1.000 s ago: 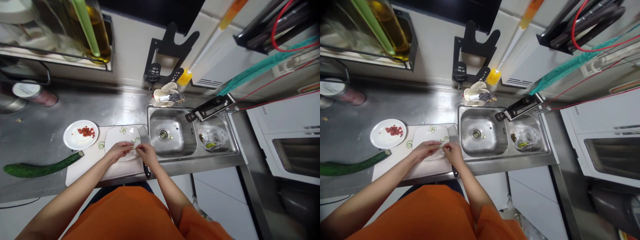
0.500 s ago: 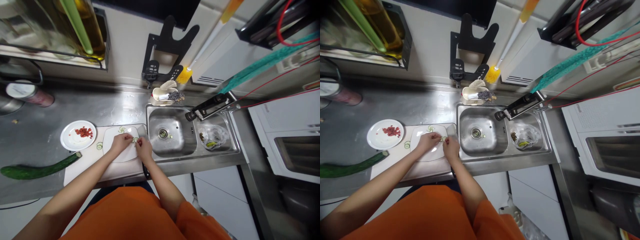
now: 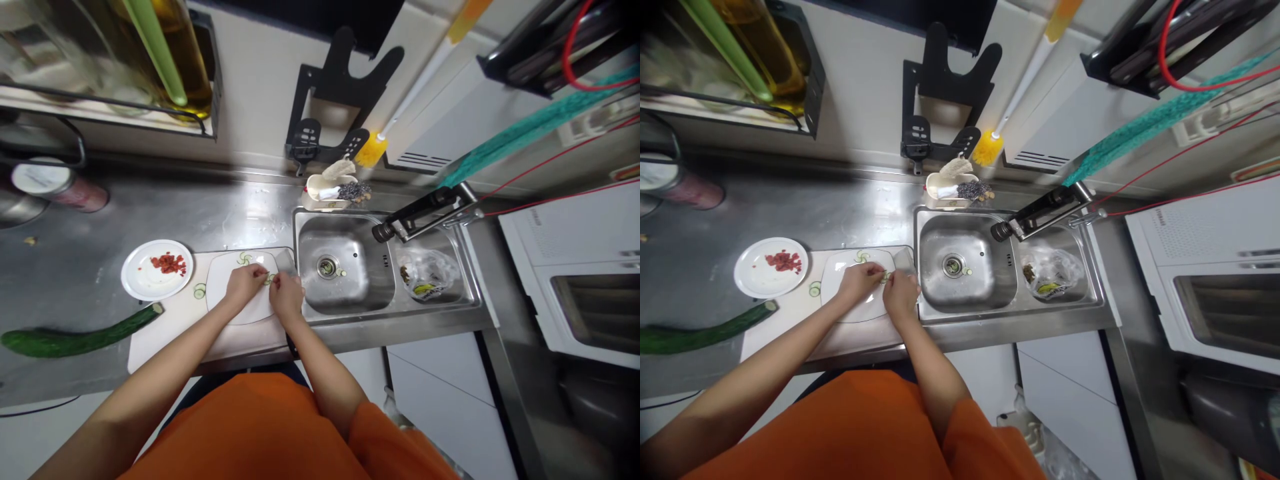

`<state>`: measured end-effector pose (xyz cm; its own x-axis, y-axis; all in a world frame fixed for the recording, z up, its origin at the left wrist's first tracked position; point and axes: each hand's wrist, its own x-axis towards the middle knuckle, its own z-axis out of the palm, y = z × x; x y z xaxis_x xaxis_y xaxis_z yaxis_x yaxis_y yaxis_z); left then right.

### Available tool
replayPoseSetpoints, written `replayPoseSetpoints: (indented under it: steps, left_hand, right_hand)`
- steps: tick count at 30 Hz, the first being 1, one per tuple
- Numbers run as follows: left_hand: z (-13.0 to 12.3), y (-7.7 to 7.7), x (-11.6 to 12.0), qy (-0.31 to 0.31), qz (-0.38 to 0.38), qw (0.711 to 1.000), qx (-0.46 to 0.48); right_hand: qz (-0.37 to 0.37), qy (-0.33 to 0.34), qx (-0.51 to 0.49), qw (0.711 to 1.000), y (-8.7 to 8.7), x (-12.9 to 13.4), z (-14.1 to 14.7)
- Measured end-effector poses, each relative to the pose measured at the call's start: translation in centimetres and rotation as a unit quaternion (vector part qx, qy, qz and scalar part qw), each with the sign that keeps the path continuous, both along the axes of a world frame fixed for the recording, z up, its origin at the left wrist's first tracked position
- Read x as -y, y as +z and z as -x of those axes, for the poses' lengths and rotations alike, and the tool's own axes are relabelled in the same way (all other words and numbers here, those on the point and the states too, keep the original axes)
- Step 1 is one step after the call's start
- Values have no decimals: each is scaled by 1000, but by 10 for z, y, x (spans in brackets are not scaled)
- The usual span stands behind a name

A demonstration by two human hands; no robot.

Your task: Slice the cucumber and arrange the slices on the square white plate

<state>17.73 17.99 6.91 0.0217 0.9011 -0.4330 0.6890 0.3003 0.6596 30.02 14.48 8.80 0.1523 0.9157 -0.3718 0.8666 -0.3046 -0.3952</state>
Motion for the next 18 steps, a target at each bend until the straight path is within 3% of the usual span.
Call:
replayPoseSetpoints:
  steps: [18]
  left_hand:
    - [0, -6, 0, -2, -17, 1000, 1]
  right_hand:
    - [33, 35, 76, 996, 7, -5, 12]
